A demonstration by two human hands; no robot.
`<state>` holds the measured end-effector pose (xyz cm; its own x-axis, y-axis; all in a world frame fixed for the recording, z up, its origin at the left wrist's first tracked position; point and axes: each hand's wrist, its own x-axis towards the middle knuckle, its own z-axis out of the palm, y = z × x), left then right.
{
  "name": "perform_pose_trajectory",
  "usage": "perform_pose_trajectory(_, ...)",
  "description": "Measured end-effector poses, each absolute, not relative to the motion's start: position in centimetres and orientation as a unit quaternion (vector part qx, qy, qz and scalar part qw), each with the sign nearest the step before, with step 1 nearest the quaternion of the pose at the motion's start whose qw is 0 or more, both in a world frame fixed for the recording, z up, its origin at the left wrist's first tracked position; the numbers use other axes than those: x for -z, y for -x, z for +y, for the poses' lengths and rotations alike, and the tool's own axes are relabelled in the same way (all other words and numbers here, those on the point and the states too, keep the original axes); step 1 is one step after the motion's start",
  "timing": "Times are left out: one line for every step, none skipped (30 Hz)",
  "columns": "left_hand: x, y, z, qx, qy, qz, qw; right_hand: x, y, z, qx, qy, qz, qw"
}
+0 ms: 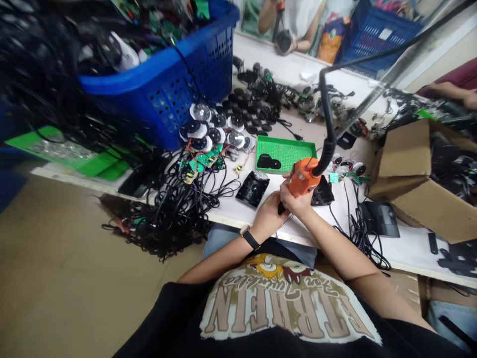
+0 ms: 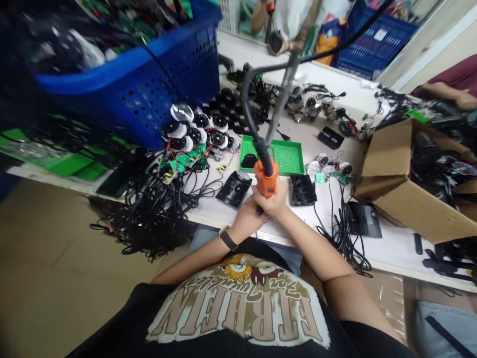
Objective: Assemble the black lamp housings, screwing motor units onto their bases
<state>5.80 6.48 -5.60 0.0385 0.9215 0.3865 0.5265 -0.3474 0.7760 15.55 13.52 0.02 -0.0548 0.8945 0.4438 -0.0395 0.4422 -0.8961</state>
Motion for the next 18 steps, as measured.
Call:
perform_pose_trajectory(5.4, -5.7, 6.5, -0.45, -0.691, 0.525, 0.211, -0.6, -15.6, 13.4, -0.393, 0.34, -0.604, 0.604)
perform_pose_trajectory(5.2, -5.6, 6.5, -0.449, -0.695, 0.524, 0.204, -1.3, -15.8, 13.3, -0.389, 0.331, -0.597, 0.618)
perform_pose_trajectory(5.1, -5.5, 6.5, -0.446, -0.699, 0.523, 0.198, -1.9, -16.1, 13.2, -0.385, 0.326, -0.584, 0.636)
perform_pose_trajectory(4.9, -5.4, 6.5, -0.442, -0.702, 0.523, 0.193, -2.5, -16.6, 13.1, -0.378, 0.324, -0.564, 0.659)
perform_pose_trajectory(4.7, -5.3, 6.6, -0.435, -0.706, 0.525, 0.189, -3.0, -17.2, 13.0, -0.368, 0.326, -0.539, 0.684)
perform_pose_trajectory(4.5, -5.3, 6.6, -0.427, -0.71, 0.528, 0.186, -3.4, -17.8, 13.0, -0.354, 0.329, -0.514, 0.708)
perform_pose_trajectory(4.2, -5.3, 6.7, -0.418, -0.715, 0.531, 0.182, -3.7, -18.4, 13.1, -0.34, 0.334, -0.494, 0.728)
perform_pose_trajectory(4.0, -5.3, 6.8, -0.407, -0.718, 0.535, 0.178, -3.8, -18.9, 13.1, -0.327, 0.339, -0.48, 0.74)
perform_pose_trajectory(3.8, -5.4, 7.0, -0.397, -0.722, 0.539, 0.173, -3.7, -19.4, 13.2, -0.318, 0.345, -0.475, 0.745)
perform_pose_trajectory(3.5, -5.6, 7.2, -0.388, -0.726, 0.542, 0.169, -3.5, -19.6, 13.3, -0.314, 0.351, -0.476, 0.743)
perform_pose_trajectory(3.3, -5.8, 7.4, -0.379, -0.73, 0.544, 0.164, -3.2, -19.8, 13.5, -0.313, 0.358, -0.479, 0.738)
perform_pose_trajectory(3.1, -5.9, 7.7, -0.37, -0.734, 0.547, 0.161, -2.7, -19.8, 13.6, -0.315, 0.365, -0.48, 0.733)
perform_pose_trajectory(3.0, -6.1, 7.9, -0.362, -0.736, 0.549, 0.158, -2.1, -19.7, 13.8, -0.316, 0.374, -0.479, 0.728)
perform_pose_trajectory(3.0, -6.3, 8.2, -0.354, -0.738, 0.551, 0.158, -1.5, -19.6, 14.0, -0.316, 0.383, -0.478, 0.724)
perform_pose_trajectory(3.0, -6.4, 8.5, -0.347, -0.74, 0.553, 0.159, -0.9, -19.6, 14.3, -0.316, 0.393, -0.477, 0.72)
perform_pose_trajectory(3.0, -6.5, 8.8, -0.341, -0.742, 0.554, 0.161, -0.4, -19.5, 14.5, -0.317, 0.404, -0.475, 0.714)
perform_pose_trajectory(3.0, -6.6, 8.9, -0.335, -0.745, 0.553, 0.164, -0.1, -19.4, 14.6, -0.32, 0.414, -0.473, 0.709)
perform_pose_trajectory(2.9, -6.6, 9.0, -0.331, -0.747, 0.552, 0.164, 0.0, -19.2, 14.7, -0.325, 0.423, -0.468, 0.704)
